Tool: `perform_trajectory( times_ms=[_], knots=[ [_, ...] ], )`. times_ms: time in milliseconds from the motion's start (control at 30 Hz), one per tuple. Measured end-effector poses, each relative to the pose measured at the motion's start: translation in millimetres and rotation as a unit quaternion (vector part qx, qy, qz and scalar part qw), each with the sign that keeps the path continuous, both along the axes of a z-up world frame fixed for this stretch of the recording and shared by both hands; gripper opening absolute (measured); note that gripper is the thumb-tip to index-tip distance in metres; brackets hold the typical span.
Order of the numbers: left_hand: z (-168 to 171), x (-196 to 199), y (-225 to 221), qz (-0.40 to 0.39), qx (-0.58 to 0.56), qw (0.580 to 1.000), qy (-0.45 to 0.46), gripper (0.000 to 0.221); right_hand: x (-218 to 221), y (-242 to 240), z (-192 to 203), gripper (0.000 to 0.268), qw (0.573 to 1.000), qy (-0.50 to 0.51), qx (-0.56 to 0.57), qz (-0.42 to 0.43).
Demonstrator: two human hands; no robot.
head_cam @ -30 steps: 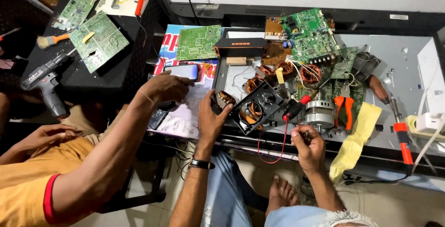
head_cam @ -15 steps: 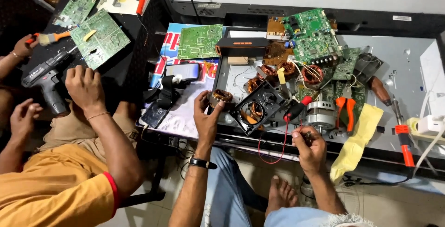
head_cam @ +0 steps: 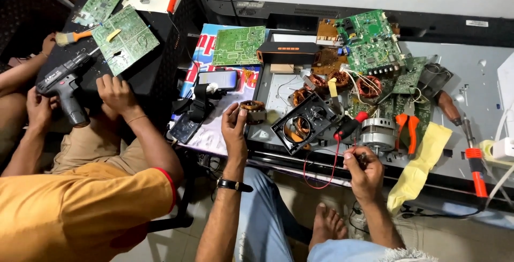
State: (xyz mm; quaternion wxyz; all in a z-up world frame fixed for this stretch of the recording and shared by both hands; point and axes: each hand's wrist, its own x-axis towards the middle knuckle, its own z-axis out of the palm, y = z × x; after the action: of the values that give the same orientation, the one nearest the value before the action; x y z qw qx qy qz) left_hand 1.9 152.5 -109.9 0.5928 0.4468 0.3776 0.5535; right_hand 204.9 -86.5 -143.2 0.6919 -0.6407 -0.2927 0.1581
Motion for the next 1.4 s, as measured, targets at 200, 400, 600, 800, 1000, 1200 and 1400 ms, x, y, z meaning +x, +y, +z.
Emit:
perform_trajectory(
  times_ms=[200,400,600,800,1000,1200,1400],
  knots=[
    [9,0,-4,-0.018,0.005,1.0,0.024,0.057,1,0,-3,0.012,1.0,0.002,-0.002,0.001],
    [16,1,-7,-0.038,0.014,0.998,0.051,0.06,5,-1,-10,0.012,1.0,-0.004,-0.009,0.004],
    [3,0,-1,-0.025,0.004,0.999,0.02,0.058,6,-2,-15,0.011,1.0,-0.004,-0.011,0.008],
    [9,0,-4,-0.026,0.003,0.999,0.032,0.059,3,-2,-1,0.01,1.0,-0.008,-0.018,0.006],
    [3,10,-2,-0.029,0.031,0.996,0.083,0.058,5,-1,-8,0.009,1.0,-0.005,-0.009,0.006],
    [5,22,5,-0.024,0.07,0.986,0.149,0.053,3,-2,-3,0.01,1.0,-0.003,-0.008,0.011],
    [8,35,15,-0.094,0.192,0.929,0.303,0.048,8,-8,5,0.006,0.996,0.001,0.018,0.086]
  ],
)
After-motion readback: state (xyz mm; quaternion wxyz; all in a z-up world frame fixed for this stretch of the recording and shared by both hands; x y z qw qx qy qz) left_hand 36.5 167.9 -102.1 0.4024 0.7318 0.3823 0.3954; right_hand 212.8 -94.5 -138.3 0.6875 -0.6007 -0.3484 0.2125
